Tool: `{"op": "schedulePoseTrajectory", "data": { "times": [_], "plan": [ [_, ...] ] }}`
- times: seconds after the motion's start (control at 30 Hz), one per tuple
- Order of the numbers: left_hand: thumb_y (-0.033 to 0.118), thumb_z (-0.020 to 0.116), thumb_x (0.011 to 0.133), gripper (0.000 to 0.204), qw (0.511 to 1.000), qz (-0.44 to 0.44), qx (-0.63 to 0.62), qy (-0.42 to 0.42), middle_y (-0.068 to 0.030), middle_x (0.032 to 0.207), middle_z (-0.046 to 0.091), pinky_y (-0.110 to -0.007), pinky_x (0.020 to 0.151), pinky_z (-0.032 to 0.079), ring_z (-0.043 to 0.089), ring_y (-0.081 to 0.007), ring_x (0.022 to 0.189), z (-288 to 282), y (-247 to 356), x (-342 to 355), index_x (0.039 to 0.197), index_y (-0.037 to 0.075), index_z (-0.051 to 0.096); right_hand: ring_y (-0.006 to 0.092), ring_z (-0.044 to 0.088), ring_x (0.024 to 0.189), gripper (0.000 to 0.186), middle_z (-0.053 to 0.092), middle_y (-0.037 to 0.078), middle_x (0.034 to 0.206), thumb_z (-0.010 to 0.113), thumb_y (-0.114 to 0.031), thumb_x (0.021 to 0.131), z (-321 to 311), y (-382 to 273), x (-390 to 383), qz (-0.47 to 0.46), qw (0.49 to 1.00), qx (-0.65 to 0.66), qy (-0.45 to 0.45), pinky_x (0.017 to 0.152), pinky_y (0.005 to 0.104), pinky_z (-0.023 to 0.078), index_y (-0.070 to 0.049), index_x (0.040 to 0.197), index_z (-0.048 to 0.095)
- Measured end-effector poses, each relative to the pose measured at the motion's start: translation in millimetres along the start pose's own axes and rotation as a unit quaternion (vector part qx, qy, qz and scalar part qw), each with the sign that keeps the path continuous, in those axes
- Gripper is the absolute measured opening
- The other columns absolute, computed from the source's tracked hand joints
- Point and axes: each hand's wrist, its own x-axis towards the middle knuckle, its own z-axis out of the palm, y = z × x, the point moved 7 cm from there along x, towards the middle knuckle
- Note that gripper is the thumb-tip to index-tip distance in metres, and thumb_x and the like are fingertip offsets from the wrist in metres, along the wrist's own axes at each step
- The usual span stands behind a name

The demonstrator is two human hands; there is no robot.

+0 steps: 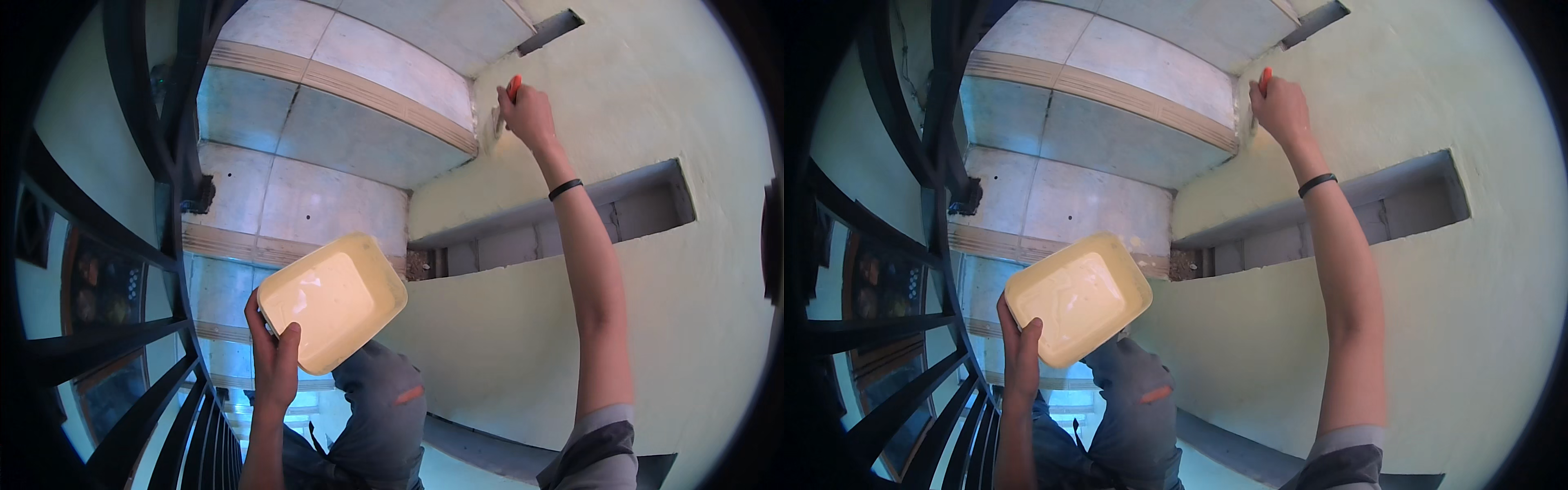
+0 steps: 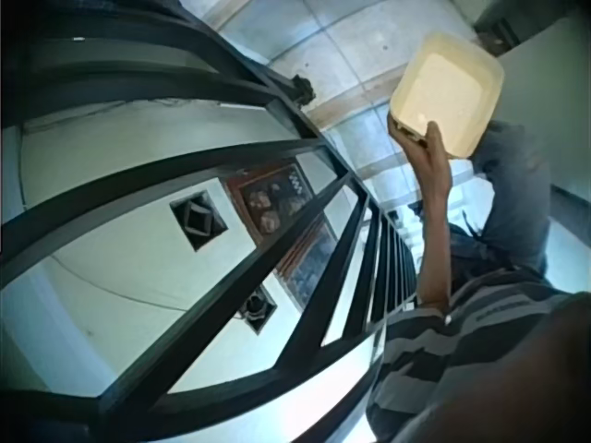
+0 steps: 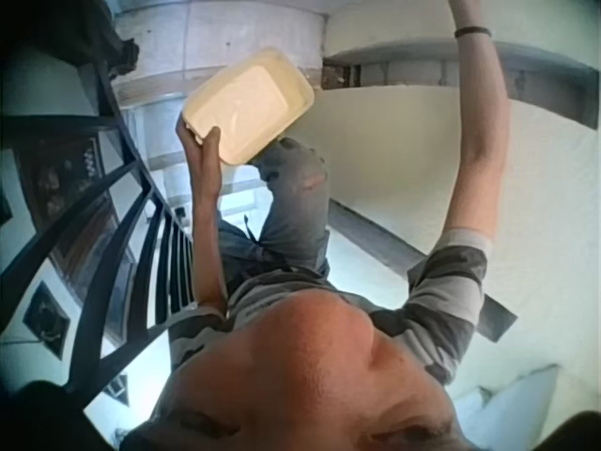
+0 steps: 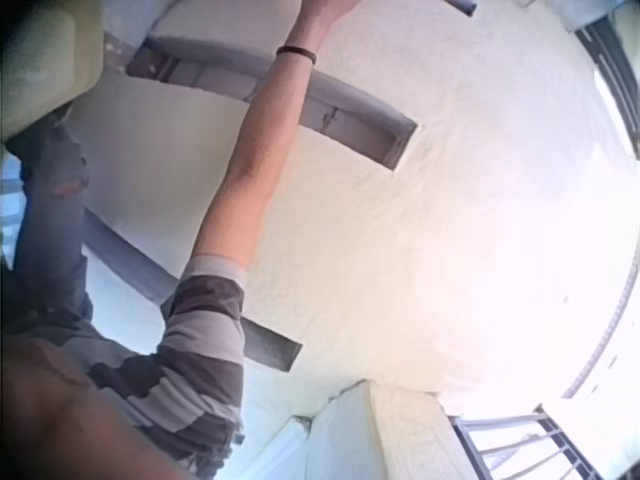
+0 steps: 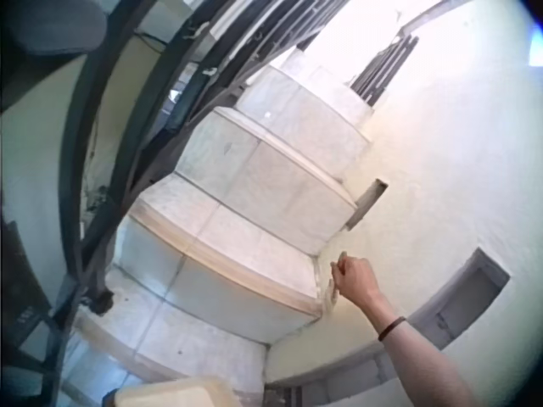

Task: The person paints a stairwell wall by dipping a paintbrush into a paint container and applying paint onto the wall.

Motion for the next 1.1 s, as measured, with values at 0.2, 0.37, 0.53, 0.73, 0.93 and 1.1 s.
{"op": "schedulePoseTrajectory", "data": {
  "times": [0.2,0.37,0.53,0.73,0.93,1.1],
  "plan": [
    [0.02,0.05,0.094,0.069,1.0,-0.003,0.011,0.009,-0.0219,0.141,0.041,-0.045,0.109,0.036,0.044,-0.0312,0.13,-7,0,1,0.152,0.007,0.015,0.0414,0.064,0.063,0.044,0.063,0.025,0.066,0.063,-0.033,0.091,-23,3,2,0.008,0.999,-0.038,0.021,0.061,0.0463,0.052,0.004,0.067,0.062],
    [0.021,0.05,0.094,0.069,1.0,-0.005,0.002,0.008,-0.022,0.142,0.041,-0.045,0.109,0.036,0.045,-0.0314,0.13,-9,-2,0,0.152,0.007,0.015,0.0389,0.064,0.059,0.045,0.062,0.022,0.061,0.062,-0.033,0.093,-5,-7,-9,0.037,0.996,0.08,-0.028,0.06,0.0456,0.052,0.004,0.066,0.061],
    [0.019,0.051,0.094,0.069,1.0,0.0,0.01,0.012,-0.0218,0.141,0.041,-0.044,0.109,0.036,0.045,-0.0311,0.129,-11,-2,2,0.152,0.007,0.016,0.0275,0.065,0.048,0.045,0.06,0.014,0.05,0.062,-0.032,0.094,-2,19,-16,0.051,0.998,0.041,-0.002,0.057,0.0387,0.054,0.0,0.063,0.061],
    [0.017,0.05,0.094,0.068,1.0,-0.01,-0.006,0.021,-0.0218,0.141,0.042,-0.043,0.108,0.037,0.046,-0.0307,0.129,-14,0,0,0.152,0.007,0.015,0.0291,0.066,0.05,0.043,0.061,0.015,0.051,0.062,-0.031,0.094,-1,1,-20,0.025,0.999,0.032,0.015,0.056,0.0394,0.054,0.001,0.066,0.062],
    [0.018,0.051,0.094,0.069,1.0,-0.001,0.003,0.01,-0.0224,0.142,0.041,-0.044,0.108,0.037,0.046,-0.0312,0.129,-15,-1,0,0.152,0.007,0.015,0.0344,0.065,0.054,0.044,0.062,0.018,0.056,0.063,-0.032,0.093,-11,6,-25,0.047,0.998,0.039,0.027,0.059,0.0425,0.053,0.002,0.065,0.061],
    [0.02,0.051,0.094,0.07,1.0,0.001,0.002,0.003,-0.0227,0.142,0.041,-0.044,0.109,0.036,0.045,-0.032,0.13,-13,-2,1,0.152,0.007,0.015,0.0435,0.063,0.068,0.043,0.063,0.026,0.069,0.064,-0.033,0.092,-1,9,-16,0.013,1.0,-0.005,0.019,0.066,0.0493,0.051,0.003,0.068,0.062]
  ]
}}
